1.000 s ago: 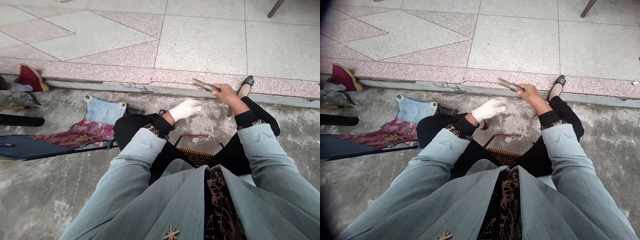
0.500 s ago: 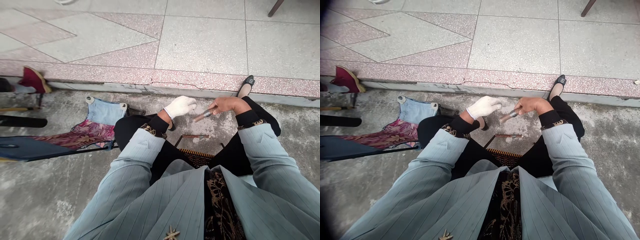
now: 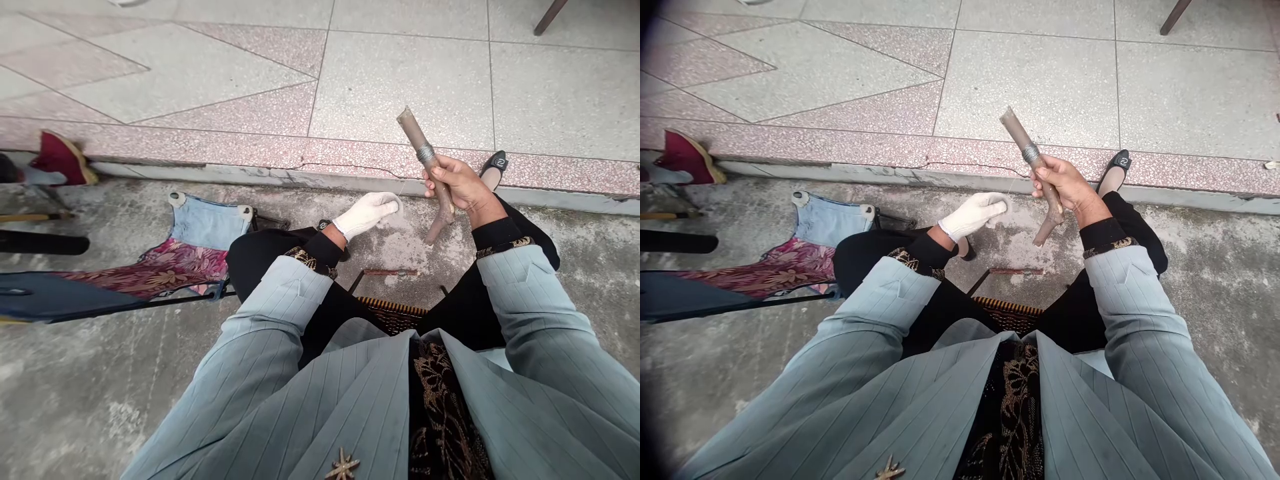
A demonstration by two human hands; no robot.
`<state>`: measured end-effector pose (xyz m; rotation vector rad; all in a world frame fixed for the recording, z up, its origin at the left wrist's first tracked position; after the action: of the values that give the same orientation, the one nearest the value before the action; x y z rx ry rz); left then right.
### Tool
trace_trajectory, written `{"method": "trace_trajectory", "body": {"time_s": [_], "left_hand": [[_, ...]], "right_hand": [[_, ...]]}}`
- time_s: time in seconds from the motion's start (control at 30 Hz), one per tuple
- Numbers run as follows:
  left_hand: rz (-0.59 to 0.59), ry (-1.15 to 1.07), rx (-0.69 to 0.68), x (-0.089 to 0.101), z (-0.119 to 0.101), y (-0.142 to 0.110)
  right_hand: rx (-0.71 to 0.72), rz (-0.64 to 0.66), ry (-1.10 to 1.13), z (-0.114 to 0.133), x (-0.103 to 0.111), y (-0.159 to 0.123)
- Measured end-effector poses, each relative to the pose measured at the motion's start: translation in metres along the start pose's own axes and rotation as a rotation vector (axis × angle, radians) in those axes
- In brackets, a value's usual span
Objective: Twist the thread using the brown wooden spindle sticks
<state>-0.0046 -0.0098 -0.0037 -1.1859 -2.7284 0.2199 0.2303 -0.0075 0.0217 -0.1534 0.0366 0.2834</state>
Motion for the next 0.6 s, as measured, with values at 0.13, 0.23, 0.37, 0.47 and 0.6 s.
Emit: {"method": "trace_trajectory", "body": {"time_s": [0.13,0.23,0.37,0.47,0.6], "left_hand": [[0.01,0.253,-0.02,-0.001,-0.004,-0.001],[0.004,0.475,-0.046,0.0,-0.007,-0.002],[-0.005,0.798,-0.051,0.006,-0.008,-0.003],[-0.01,0.919,-0.014,0.014,-0.009,-0.004],[-0.038,0.893,-0.001,0.029,-0.009,-0.004]], "right_hand": [[-0.08,-0.092,-0.205,-0.013,0.004,0.006],[-0.153,-0.166,-0.538,-0.021,0.004,0.009],[-0.17,-0.024,-1.024,-0.024,-0.003,0.009],[-0.256,0.204,-1.072,-0.027,-0.005,0.008],[-0.367,0.605,-0.762,-0.026,-0.006,0.002]]}}
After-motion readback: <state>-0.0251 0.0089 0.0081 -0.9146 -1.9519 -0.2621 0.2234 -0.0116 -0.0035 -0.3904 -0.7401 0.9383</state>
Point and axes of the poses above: each hand's wrist, its own y-axis towards the middle knuckle, its own x-axis out of the back of the hand, z = x × y, the point moved 1 cm from there along y, towards the middle knuckle, and after that the axes turned 1 degree about y, right-handed, at the moved point
